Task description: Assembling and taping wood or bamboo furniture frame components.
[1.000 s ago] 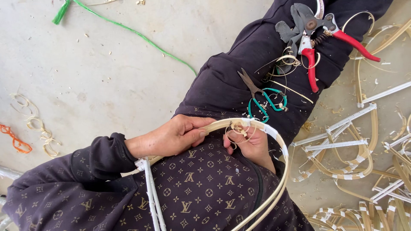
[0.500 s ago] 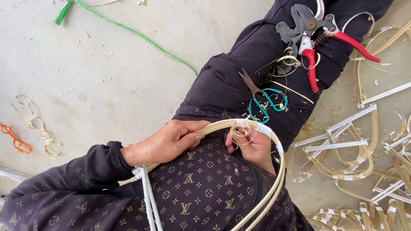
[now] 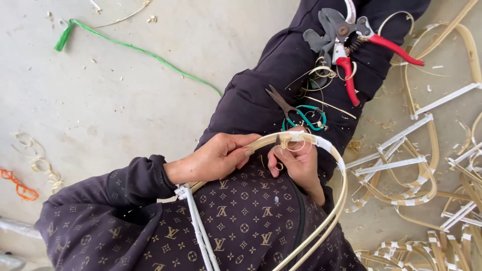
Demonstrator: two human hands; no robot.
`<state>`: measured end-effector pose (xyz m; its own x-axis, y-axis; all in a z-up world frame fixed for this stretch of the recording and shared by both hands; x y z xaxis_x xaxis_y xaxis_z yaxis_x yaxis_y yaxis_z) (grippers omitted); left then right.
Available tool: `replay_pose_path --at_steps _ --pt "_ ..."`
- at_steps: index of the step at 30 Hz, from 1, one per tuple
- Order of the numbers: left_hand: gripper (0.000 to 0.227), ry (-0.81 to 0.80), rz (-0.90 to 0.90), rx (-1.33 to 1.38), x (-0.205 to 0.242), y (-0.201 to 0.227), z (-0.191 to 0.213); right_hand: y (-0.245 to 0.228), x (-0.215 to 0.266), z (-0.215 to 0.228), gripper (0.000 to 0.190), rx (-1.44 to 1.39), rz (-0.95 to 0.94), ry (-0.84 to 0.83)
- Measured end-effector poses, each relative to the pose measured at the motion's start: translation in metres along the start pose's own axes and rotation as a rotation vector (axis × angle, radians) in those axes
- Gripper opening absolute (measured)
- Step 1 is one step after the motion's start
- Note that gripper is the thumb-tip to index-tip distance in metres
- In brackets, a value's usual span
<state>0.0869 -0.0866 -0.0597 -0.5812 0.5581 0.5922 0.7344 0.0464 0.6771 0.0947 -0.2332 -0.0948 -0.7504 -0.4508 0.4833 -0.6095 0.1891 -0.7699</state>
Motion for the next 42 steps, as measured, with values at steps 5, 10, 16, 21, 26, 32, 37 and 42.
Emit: replay_pose_path --at_steps 5,10,16,21,26,32,37,42 --pt "0.050 0.041 -0.034 -0.038 0.023 -0.008 0.008 0.012 0.012 0.000 0.008 0.138 0.000 -0.023" --pt "0.049 0.045 -0.029 0.025 0.030 -0.018 0.007 0.012 0.018 0.002 0.016 0.258 -0.037 0.028" --pt "0.049 -0.039 0.078 0.203 -0.011 -0.009 -0.002 -0.011 -0.006 0.020 0.039 0.225 0.015 0.040" --pt "0.049 -0.029 0.094 0.307 -0.039 -0.012 -0.001 -0.028 0.007 0.044 0.103 0.834 0.132 0.265" --pt "0.049 -0.001 0.145 0.403 -0.063 -0.019 -0.001 -0.059 0.006 0.041 0.076 1.119 0.411 0.369" --pt "0.049 0.140 0.239 0.644 -0.076 0.011 -0.007 -0.096 -0.026 0.036 0.050 1.550 0.634 0.270" --pt "0.045 -0.032 -0.056 0.772 -0.100 0.031 -0.004 -0.148 -0.048 0.024 0.062 1.730 0.884 0.246" --pt "0.046 -0.066 -0.299 0.915 -0.092 0.083 0.006 -0.186 -0.069 0.004 0.065 1.695 1.158 0.289"
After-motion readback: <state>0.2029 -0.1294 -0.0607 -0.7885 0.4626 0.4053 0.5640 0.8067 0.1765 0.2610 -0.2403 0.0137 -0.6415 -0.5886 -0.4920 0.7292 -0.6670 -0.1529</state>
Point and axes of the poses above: each hand's wrist, its own x-axis away from the middle knuckle, its own z-axis out of the back of the hand, y = z × x, the point moved 10 cm from there along -x, towards the middle knuckle, and after that the axes turned 7 degrees about x, right-handed, at the moved point
